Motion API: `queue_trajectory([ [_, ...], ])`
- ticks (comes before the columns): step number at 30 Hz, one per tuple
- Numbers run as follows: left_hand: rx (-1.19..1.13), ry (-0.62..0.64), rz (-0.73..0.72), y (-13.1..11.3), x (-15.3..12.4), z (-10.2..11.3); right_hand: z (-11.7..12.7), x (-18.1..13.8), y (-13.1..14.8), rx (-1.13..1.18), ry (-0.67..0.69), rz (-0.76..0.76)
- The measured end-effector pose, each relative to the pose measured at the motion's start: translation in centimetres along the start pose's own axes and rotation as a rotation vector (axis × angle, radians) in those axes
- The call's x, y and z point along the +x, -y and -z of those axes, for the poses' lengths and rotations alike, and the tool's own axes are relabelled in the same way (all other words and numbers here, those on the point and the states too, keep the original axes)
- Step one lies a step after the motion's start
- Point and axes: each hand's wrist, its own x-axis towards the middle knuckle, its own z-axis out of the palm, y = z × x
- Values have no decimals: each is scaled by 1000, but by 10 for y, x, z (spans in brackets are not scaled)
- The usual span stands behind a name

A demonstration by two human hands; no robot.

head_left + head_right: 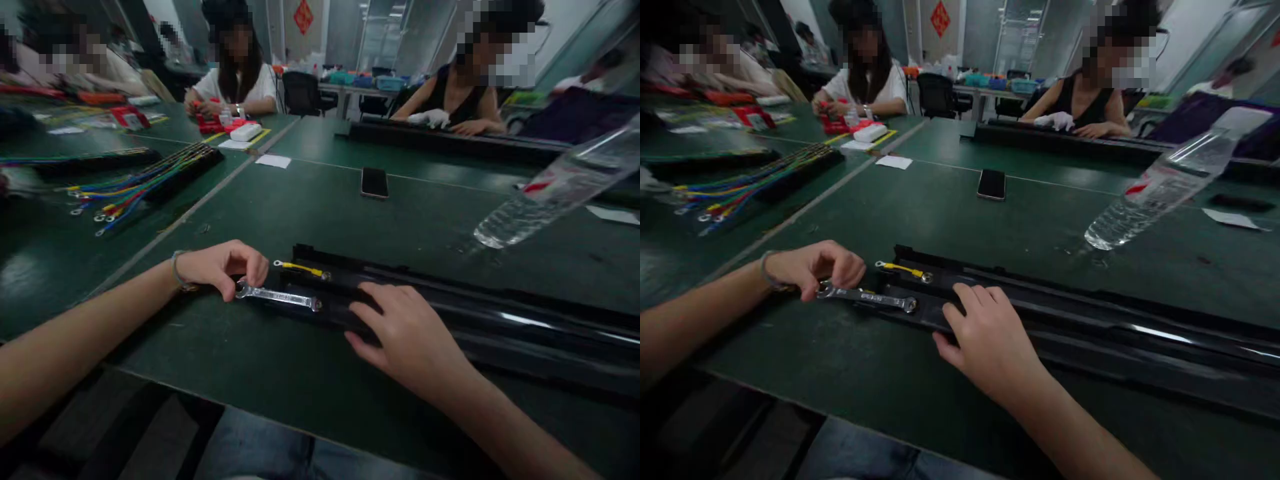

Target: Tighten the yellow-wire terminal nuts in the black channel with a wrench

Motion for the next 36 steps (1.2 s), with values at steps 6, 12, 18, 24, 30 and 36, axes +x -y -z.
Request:
queue_trajectory([
  [6, 27, -99, 13, -2, -3, 1, 1, -3, 1, 5, 6, 4],
  [12, 92, -220, -13, 3, -5, 7, 0, -2, 2, 14, 5, 3],
  [18, 163, -340, 8, 8, -8, 14, 0, -2, 2, 11, 5, 1],
  [24, 164, -375, 48, 9, -8, 14, 0, -2, 2, 11, -6, 1],
  [30, 164, -395, 71, 7, -7, 13, 0, -3, 2, 12, 3, 0],
  [36, 169, -379, 69, 8, -7, 13, 1, -2, 1, 14, 10, 2],
])
